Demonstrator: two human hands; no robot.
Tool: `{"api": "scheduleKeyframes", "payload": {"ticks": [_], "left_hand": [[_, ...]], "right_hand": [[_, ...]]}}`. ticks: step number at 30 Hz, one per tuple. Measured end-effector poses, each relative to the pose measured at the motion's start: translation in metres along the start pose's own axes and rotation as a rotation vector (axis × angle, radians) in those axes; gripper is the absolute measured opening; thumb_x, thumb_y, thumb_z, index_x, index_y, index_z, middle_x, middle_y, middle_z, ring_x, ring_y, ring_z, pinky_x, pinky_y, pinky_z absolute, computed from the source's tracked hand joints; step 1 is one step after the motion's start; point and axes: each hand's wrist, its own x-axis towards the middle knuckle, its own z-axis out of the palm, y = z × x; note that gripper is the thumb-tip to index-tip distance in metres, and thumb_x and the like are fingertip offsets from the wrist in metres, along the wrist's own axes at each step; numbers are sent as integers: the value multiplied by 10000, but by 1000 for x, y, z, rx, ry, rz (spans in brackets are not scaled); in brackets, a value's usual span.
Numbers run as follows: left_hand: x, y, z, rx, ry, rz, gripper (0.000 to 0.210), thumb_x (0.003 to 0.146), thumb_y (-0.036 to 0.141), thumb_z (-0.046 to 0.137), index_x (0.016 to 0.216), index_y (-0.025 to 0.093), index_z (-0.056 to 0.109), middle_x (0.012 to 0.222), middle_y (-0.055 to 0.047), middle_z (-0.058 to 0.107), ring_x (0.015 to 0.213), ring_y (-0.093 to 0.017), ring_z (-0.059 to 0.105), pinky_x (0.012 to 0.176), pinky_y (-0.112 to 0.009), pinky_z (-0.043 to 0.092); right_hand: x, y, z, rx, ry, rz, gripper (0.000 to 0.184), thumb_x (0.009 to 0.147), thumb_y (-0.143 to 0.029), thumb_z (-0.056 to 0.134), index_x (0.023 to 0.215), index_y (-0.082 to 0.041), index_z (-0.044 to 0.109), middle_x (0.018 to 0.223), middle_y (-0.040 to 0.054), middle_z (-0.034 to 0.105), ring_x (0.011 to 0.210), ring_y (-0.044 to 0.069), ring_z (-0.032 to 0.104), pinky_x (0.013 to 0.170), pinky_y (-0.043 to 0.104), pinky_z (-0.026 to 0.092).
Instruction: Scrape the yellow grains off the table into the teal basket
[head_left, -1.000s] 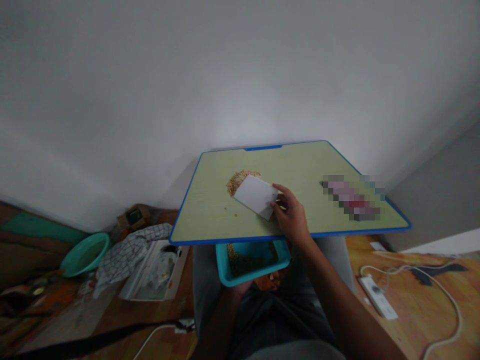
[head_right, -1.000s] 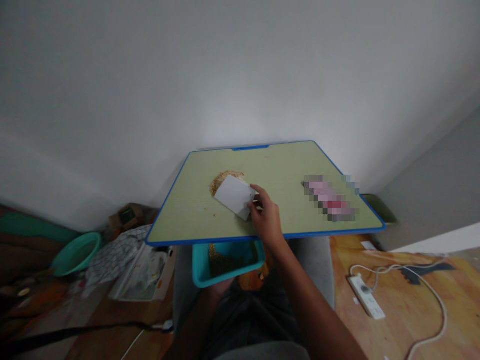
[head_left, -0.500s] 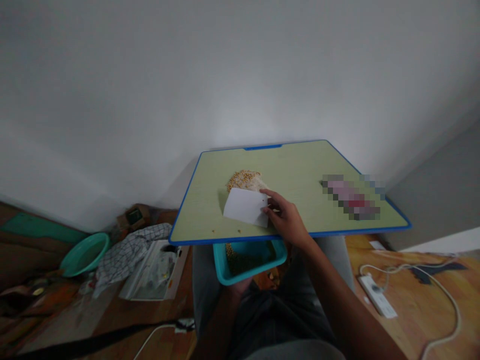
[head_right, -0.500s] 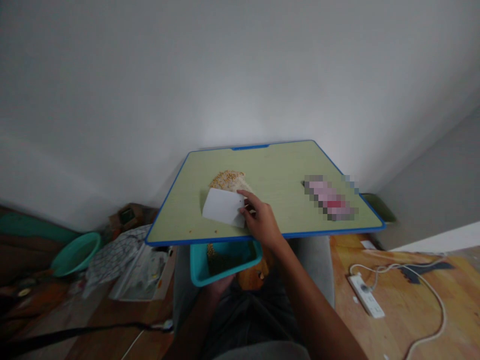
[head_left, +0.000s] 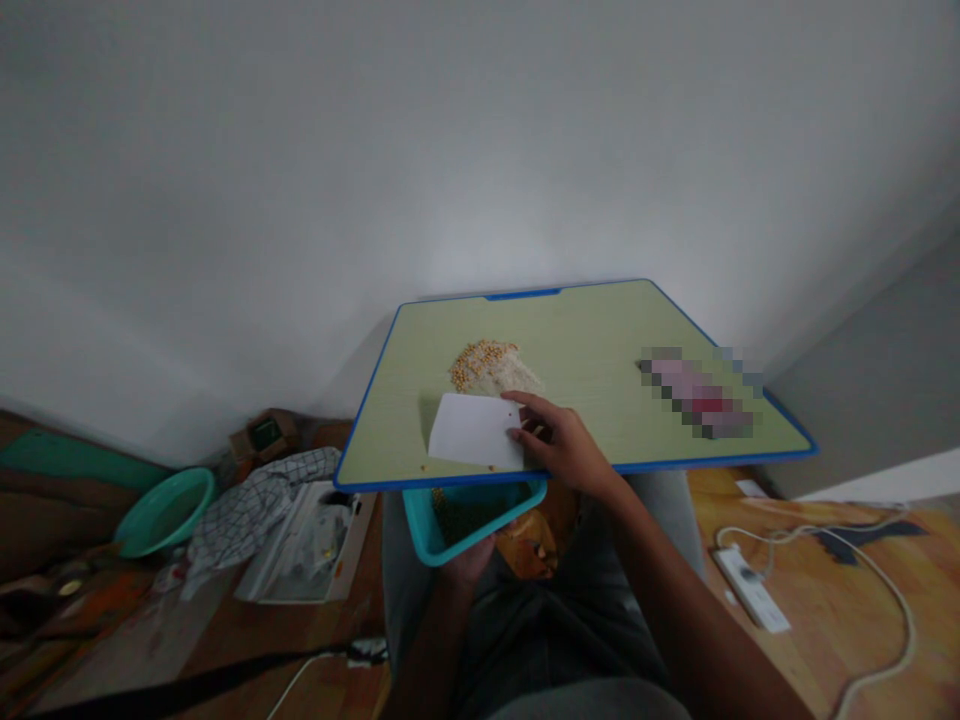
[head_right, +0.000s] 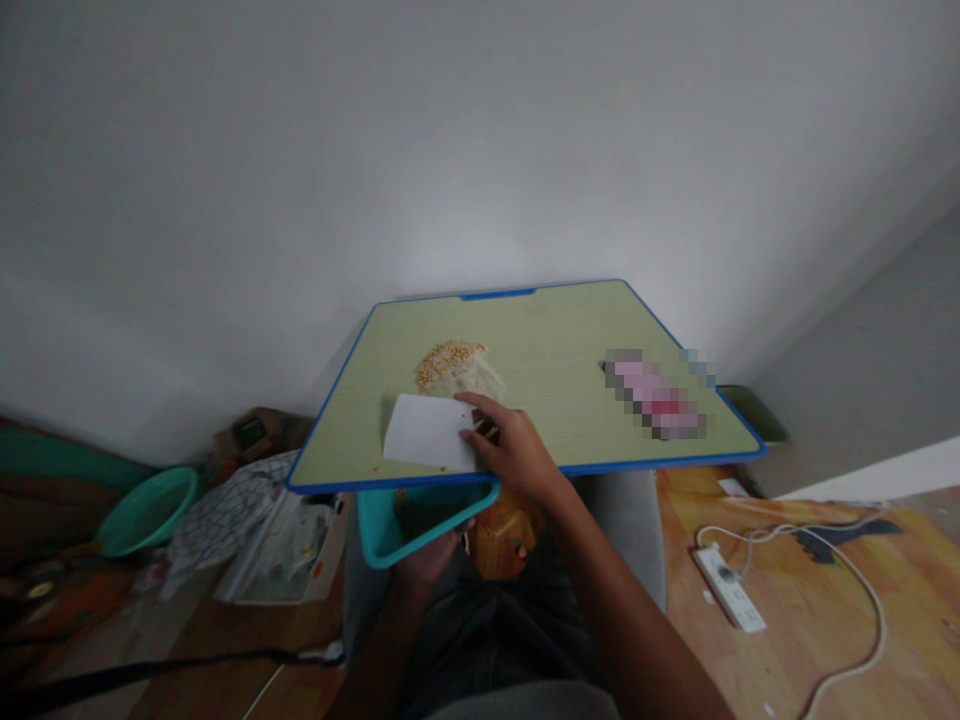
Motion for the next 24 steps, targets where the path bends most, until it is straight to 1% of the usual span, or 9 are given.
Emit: {"api": "scheduleKeyframes", "payload": {"ticks": [2, 4, 10, 12, 15, 17, 19, 21, 24], "left_hand": [[3, 0, 4, -81, -90, 19, 597, 970, 506, 304, 1464, 174, 256, 1518, -136, 390, 1393, -410, 314, 1007, -679, 435], [5, 0, 7, -134, -135, 22, 611, 977, 521, 260, 1468, 159, 242, 1530, -155, 364, 1398, -423, 295, 1039, -688, 393], [3, 2, 2, -118, -50, 62, 723, 927, 683, 108, 1478, 221, 182, 1520, -146, 377, 1380, -417, 338, 987, -732, 417], [3, 3, 0, -78, -7, 55, 706, 931, 681, 168, 1476, 233, 193, 1525, -130, 363, 1365, -435, 348, 968, -718, 448], [1, 5, -2, -53, 44, 44, 660, 927, 644, 333, 1454, 249, 279, 1493, -102, 420, 1332, -423, 405, 972, -696, 462], [0, 6, -5, -45, 89, 51, 649, 912, 639, 385, 1435, 260, 327, 1461, -103, 467, 1318, -420, 429, 944, -703, 472], [-1, 6, -7, -39, 115, 54, 650, 906, 633, 405, 1437, 267, 320, 1457, -103, 473, 1319, -407, 434, 934, -690, 483], [0, 5, -5, -44, 84, 53, 658, 914, 639, 380, 1444, 257, 302, 1470, -100, 456, 1329, -395, 424, 953, -663, 486], [4, 3, 4, -67, -44, 37, 653, 938, 636, 299, 1451, 231, 292, 1512, -104, 394, 1360, -401, 373, 1017, -651, 446]], "right_hand": [[0, -1, 0, 10, -20, -7, 505, 920, -247, 645, 1425, -217, 638, 957, 35, 704, 764, 136, 610, 737, 263, 508], [1, -2, -1, 25, -43, -10, 508, 930, -253, 641, 1437, -221, 631, 965, 33, 706, 773, 137, 609, 742, 262, 501], [1, -2, -3, 71, -72, -12, 499, 931, -236, 625, 1429, -210, 638, 1005, 36, 705, 798, 139, 594, 752, 264, 488], [1, -2, -3, 92, -81, -14, 498, 933, -237, 624, 1430, -208, 637, 990, 31, 697, 787, 135, 582, 740, 257, 480], [0, -2, -4, 113, -90, -19, 490, 938, -254, 630, 1426, -217, 638, 948, 20, 671, 772, 133, 565, 703, 245, 463], [0, -1, -4, 120, -87, -22, 480, 937, -257, 634, 1416, -225, 645, 920, 13, 646, 764, 133, 557, 679, 238, 451], [0, -1, -4, 121, -86, -25, 474, 938, -255, 633, 1411, -233, 647, 902, 7, 629, 754, 131, 550, 670, 238, 446], [0, -1, -4, 118, -90, -29, 469, 942, -260, 629, 1410, -246, 648, 896, 6, 625, 748, 133, 544, 669, 241, 449], [-1, -2, -5, 115, -93, -34, 461, 946, -274, 630, 1406, -261, 652, 876, 5, 622, 743, 139, 535, 662, 245, 448]]}}
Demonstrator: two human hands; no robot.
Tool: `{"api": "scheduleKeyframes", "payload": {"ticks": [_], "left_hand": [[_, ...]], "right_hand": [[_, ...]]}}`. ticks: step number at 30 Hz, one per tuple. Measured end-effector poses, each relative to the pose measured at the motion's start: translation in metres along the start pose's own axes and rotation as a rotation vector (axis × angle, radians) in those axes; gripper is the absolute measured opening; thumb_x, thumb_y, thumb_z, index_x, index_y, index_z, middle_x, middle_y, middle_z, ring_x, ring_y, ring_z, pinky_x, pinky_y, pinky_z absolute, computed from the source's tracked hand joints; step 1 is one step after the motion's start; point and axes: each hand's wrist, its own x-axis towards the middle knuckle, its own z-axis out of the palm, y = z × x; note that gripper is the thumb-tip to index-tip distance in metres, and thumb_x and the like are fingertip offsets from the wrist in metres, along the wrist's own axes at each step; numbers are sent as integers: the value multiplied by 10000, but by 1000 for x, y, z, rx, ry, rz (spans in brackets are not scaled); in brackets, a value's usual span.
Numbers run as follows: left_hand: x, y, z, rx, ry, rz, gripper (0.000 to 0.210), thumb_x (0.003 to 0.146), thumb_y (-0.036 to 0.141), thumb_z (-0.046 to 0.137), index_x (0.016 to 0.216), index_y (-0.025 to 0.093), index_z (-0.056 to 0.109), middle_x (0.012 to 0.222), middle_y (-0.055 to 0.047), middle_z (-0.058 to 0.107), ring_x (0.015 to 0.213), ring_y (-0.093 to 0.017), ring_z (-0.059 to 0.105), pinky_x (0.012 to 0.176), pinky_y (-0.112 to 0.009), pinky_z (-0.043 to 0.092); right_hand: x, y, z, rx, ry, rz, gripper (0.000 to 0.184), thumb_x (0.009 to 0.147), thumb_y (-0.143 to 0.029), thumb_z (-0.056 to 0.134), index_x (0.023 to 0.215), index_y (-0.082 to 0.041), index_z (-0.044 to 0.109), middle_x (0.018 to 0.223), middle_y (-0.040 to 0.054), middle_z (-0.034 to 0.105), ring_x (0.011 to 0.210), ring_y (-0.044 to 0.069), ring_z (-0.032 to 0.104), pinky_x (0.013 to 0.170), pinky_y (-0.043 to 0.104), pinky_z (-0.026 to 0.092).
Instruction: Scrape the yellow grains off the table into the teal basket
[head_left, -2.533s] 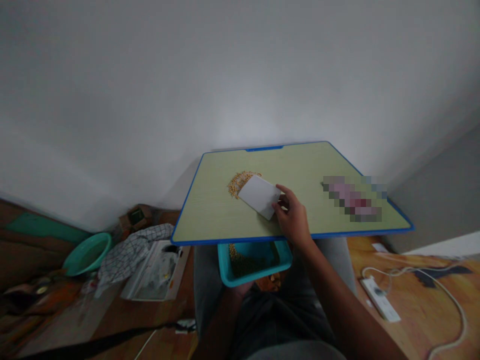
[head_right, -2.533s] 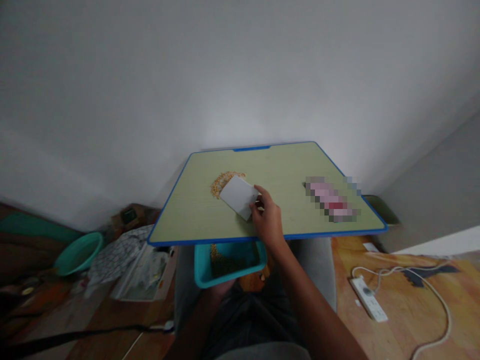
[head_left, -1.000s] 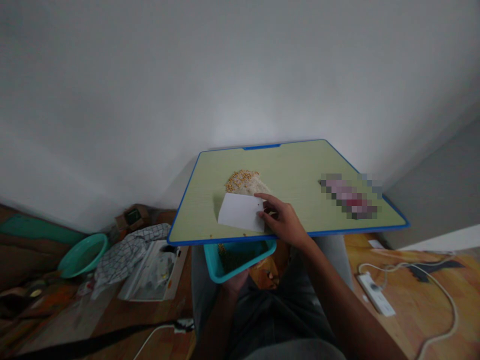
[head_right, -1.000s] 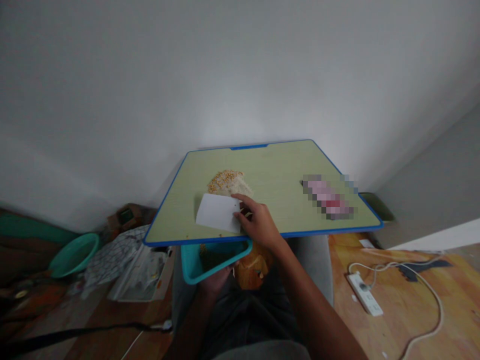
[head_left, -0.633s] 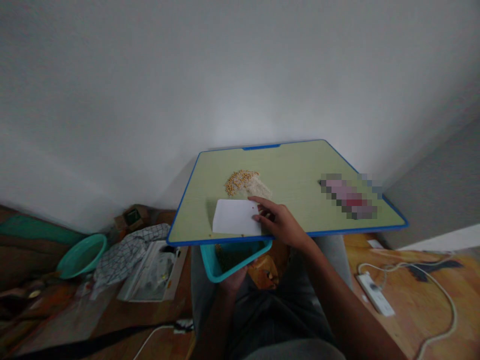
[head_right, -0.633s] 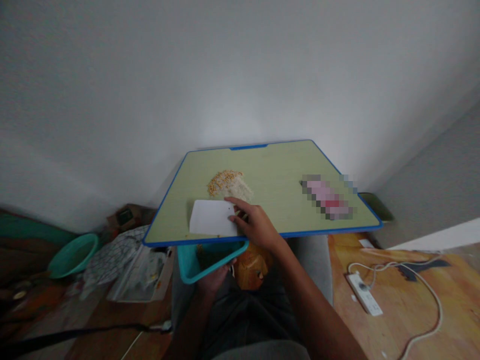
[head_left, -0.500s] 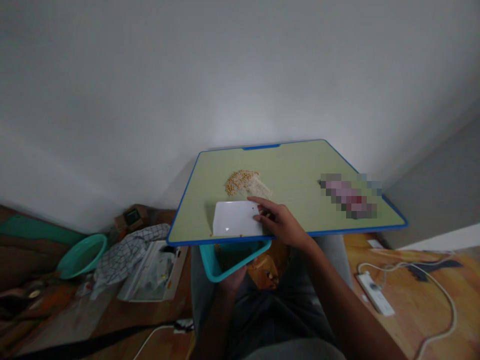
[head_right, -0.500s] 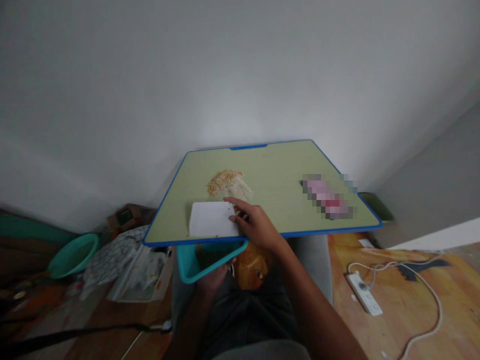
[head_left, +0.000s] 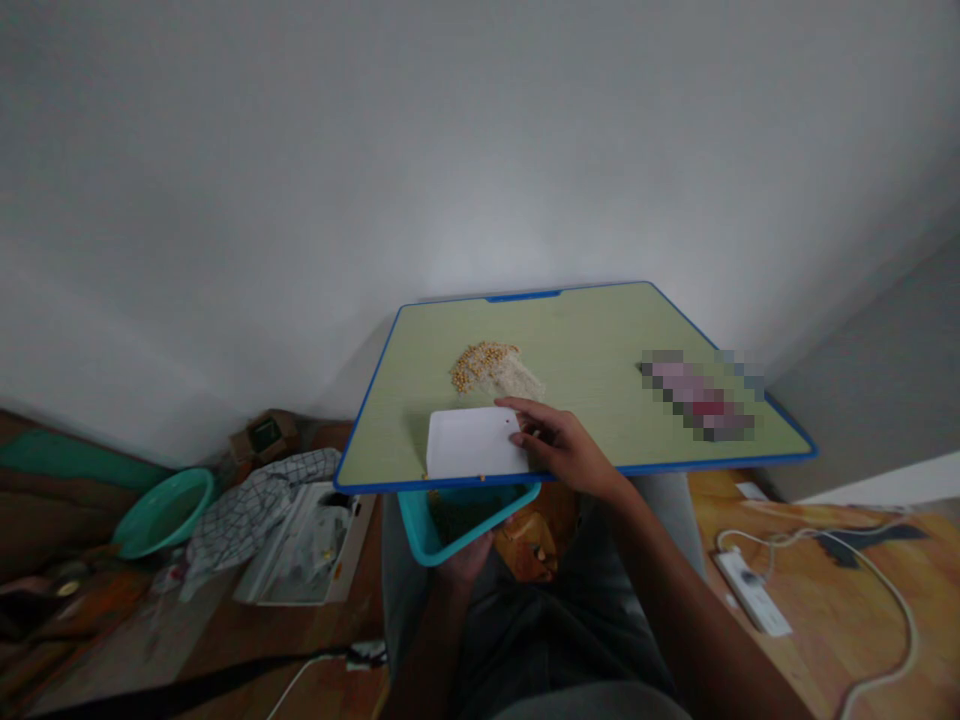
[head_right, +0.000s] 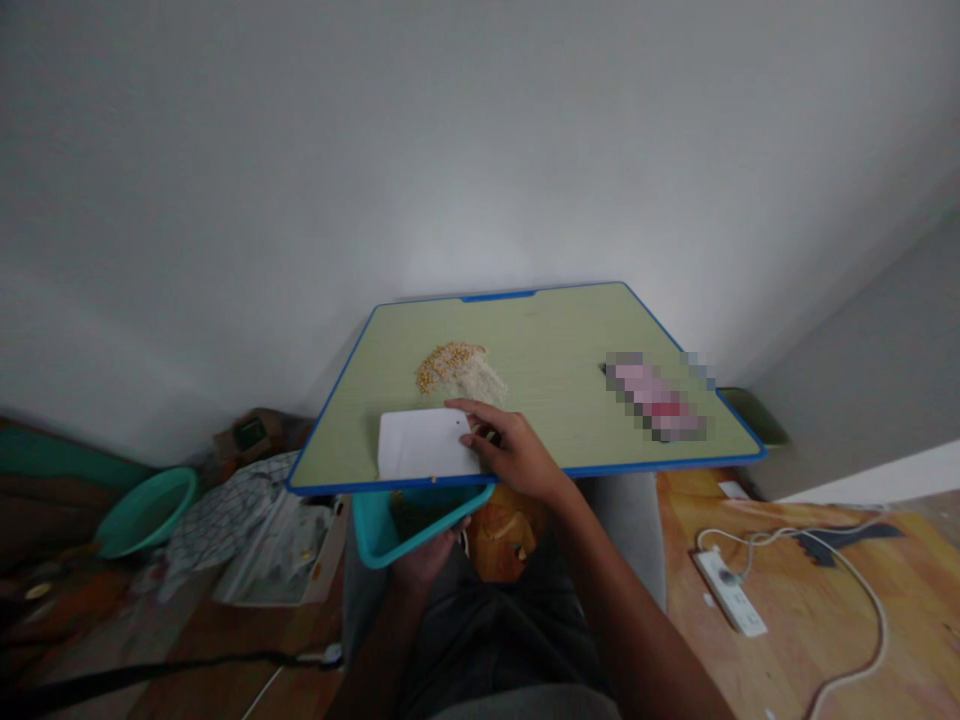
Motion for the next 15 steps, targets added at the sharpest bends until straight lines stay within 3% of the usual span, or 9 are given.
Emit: {"api": "scheduleKeyframes", "payload": {"ticks": [5, 7, 11, 13, 15], "left_hand": [[5, -1, 9, 10, 1, 1, 647, 946, 612, 314, 1454, 214, 290, 1516, -122, 383, 1330, -414, 414, 978, -636, 489], [5, 0, 4, 25, 26, -16, 682, 931, 641, 323, 1455, 208, 284, 1513, -122, 383, 1310, -410, 442, 966, -624, 505], [1, 1, -7, 36, -40, -33, 609, 961, 571, 332, 1407, 162, 392, 1466, -105, 470, 1357, -366, 396, 1060, -610, 443], [0, 1, -9, 11, -61, -30, 579, 968, 535, 346, 1413, 166, 381, 1480, -103, 454, 1380, -374, 356, 1074, -649, 409], [-1, 0, -9, -15, 1, -28, 623, 951, 580, 337, 1452, 212, 295, 1518, -114, 387, 1376, -416, 341, 1037, -693, 409]], "right_hand": [[0, 2, -1, -8, 12, 4, 460, 942, -280, 627, 1400, -250, 655, 906, 17, 648, 777, 151, 557, 687, 256, 463], [1, 4, 0, -10, 45, 8, 466, 942, -282, 625, 1406, -246, 649, 923, 24, 661, 789, 152, 568, 695, 257, 473], [2, 6, 4, -69, 141, 43, 496, 935, -273, 625, 1429, -230, 633, 993, 47, 701, 793, 148, 594, 704, 255, 492], [3, 5, 5, -102, 122, 44, 508, 933, -269, 630, 1439, -226, 629, 1000, 48, 715, 786, 144, 608, 715, 255, 498], [3, 2, 6, -116, 55, 29, 509, 939, -268, 631, 1446, -232, 627, 979, 41, 727, 776, 143, 620, 729, 258, 501]]}}
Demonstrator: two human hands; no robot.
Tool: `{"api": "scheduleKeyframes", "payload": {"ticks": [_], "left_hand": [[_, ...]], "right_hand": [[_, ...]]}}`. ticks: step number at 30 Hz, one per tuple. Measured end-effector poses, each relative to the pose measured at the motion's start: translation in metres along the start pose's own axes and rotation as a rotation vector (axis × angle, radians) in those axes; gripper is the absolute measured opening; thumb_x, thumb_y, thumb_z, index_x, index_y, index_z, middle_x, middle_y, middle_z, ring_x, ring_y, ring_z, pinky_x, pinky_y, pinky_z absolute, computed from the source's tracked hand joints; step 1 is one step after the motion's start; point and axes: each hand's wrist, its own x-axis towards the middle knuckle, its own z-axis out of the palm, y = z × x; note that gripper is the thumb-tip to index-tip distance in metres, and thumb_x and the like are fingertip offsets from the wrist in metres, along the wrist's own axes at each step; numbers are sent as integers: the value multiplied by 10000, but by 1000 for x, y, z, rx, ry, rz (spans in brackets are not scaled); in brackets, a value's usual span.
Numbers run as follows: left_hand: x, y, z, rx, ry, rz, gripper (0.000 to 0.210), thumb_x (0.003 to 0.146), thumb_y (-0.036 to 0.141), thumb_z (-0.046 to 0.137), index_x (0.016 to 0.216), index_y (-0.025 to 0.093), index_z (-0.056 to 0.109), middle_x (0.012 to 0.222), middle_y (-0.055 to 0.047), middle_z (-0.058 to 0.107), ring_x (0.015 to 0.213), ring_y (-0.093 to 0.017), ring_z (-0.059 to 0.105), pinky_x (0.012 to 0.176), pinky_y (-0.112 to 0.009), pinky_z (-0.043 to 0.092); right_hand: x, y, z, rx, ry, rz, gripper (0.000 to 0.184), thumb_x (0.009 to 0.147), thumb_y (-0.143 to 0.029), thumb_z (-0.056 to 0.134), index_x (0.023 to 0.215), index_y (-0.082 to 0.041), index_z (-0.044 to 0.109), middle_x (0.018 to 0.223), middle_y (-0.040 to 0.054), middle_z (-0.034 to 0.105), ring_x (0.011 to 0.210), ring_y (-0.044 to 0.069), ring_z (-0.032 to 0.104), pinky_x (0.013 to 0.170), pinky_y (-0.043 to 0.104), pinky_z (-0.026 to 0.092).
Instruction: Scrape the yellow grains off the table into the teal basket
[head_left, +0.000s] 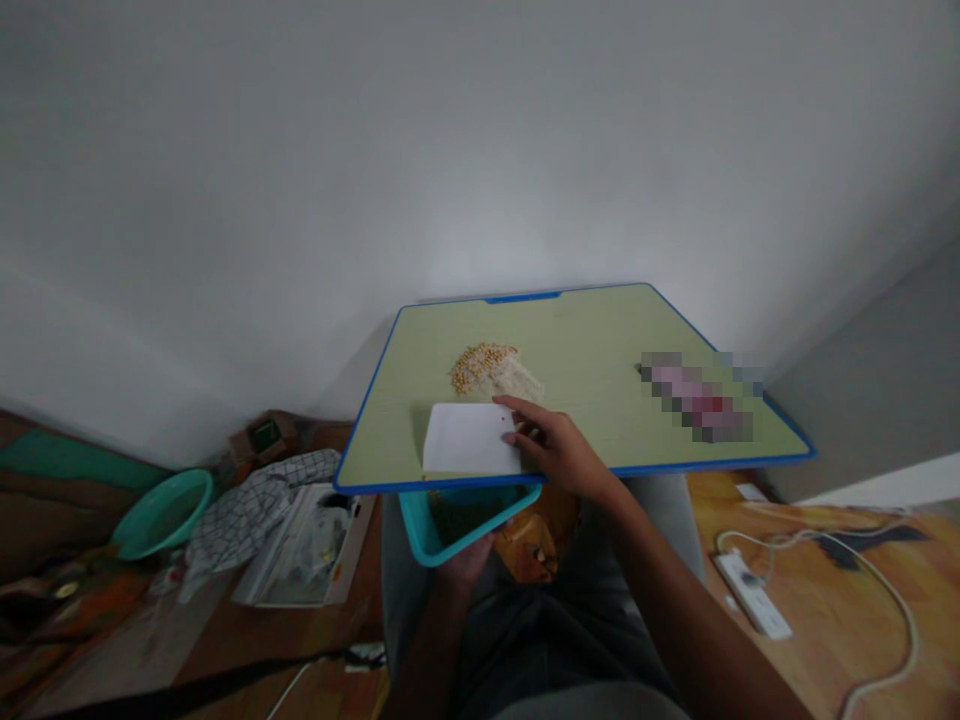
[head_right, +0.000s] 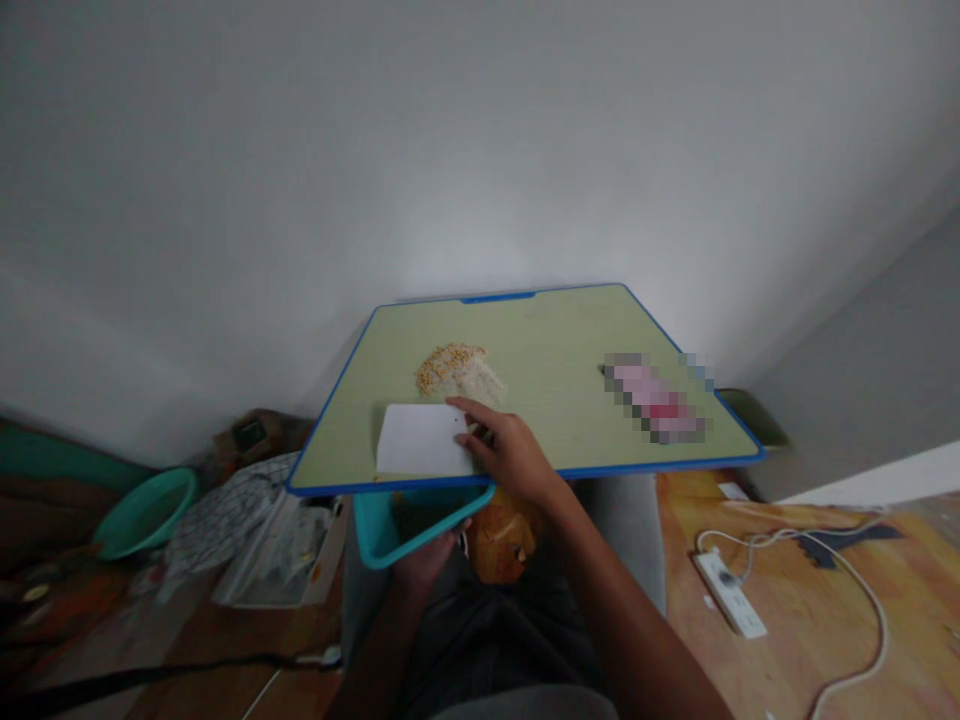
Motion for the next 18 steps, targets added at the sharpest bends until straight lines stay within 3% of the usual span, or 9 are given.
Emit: {"api": "scheduleKeyframes", "payload": {"ticks": [5, 10, 15, 18], "left_hand": [[2, -1, 8, 112, 211, 24, 670, 885, 671, 406, 1425, 278, 351, 1463, -97, 468, 1233, -433, 513, 850, -640, 552], [3, 0, 14, 113, 77, 37, 625, 926, 635, 358, 1424, 256, 358, 1475, -86, 454, 1275, -402, 486, 917, -638, 537], [5, 0, 14, 101, 120, 33, 631, 913, 636, 383, 1421, 262, 366, 1477, -95, 452, 1295, -433, 449, 915, -670, 515], [5, -2, 16, 66, 15, 30, 614, 946, 628, 291, 1441, 267, 325, 1510, -92, 407, 1340, -401, 406, 997, -651, 469]], "right_hand": [[0, -5, -2, 25, -64, -25, 496, 952, -265, 623, 1447, -228, 629, 1026, 48, 743, 809, 153, 636, 757, 266, 510], [0, -2, -4, 61, -84, -44, 488, 959, -274, 619, 1446, -238, 629, 1039, 43, 716, 853, 158, 621, 767, 263, 501], [0, 0, -5, 72, -93, -45, 485, 962, -282, 620, 1447, -258, 626, 1017, 34, 699, 820, 154, 598, 747, 267, 486], [-1, 2, -6, 79, -93, -56, 484, 961, -265, 618, 1445, -254, 625, 1011, 32, 695, 830, 154, 598, 750, 263, 479]]}}
